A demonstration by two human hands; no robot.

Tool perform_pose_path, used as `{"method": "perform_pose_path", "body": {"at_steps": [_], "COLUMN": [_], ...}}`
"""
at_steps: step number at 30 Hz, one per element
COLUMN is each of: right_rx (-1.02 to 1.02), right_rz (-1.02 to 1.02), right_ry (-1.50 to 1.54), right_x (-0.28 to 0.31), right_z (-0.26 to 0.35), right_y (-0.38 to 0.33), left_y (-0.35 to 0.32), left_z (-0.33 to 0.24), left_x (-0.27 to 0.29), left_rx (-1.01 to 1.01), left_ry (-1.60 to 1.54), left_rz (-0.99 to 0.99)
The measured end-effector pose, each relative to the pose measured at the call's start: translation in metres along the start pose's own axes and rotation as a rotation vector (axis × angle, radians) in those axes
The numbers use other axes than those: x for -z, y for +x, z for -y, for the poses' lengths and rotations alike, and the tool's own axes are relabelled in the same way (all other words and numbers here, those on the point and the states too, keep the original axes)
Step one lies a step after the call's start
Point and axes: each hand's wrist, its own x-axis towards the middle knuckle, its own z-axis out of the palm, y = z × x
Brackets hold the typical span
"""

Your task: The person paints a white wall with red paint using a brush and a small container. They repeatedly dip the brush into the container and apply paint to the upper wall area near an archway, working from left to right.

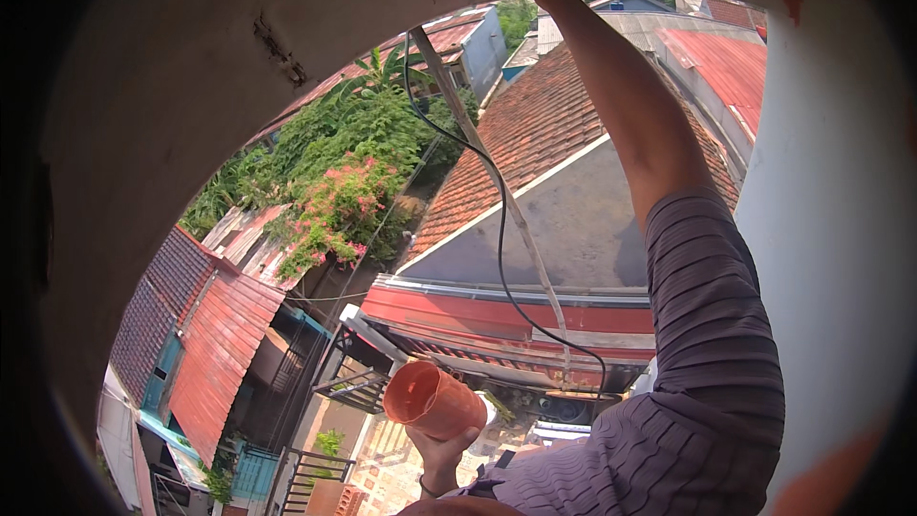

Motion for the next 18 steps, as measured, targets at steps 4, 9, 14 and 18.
{"method": "perform_pose_path", "body": {"at_steps": [4, 9, 14, 18], "right_rx": [0.054, 0.148, 0.694, 0.673], "right_rz": [0.082, -0.112, -0.272, -0.289], "right_ry": [-0.259, -0.495, -0.743, -1.347], "right_x": [0.027, 0.078, 0.096, 0.083], "right_z": [-0.014, 0.004, 0.059, 0.076], "right_y": [0.003, -0.001, -0.020, -0.032], "left_y": [0.002, -0.006, -0.020, -0.026], "left_z": [0.005, 0.009, 0.004, -0.009], "left_x": [0.000, 0.017, 0.056, 0.077], "left_rx": [-0.026, -0.006, -0.041, -0.049], "left_ry": [0.032, 0.043, 0.100, 0.144], "left_rz": [0.003, -0.073, -0.197, -0.285]}}
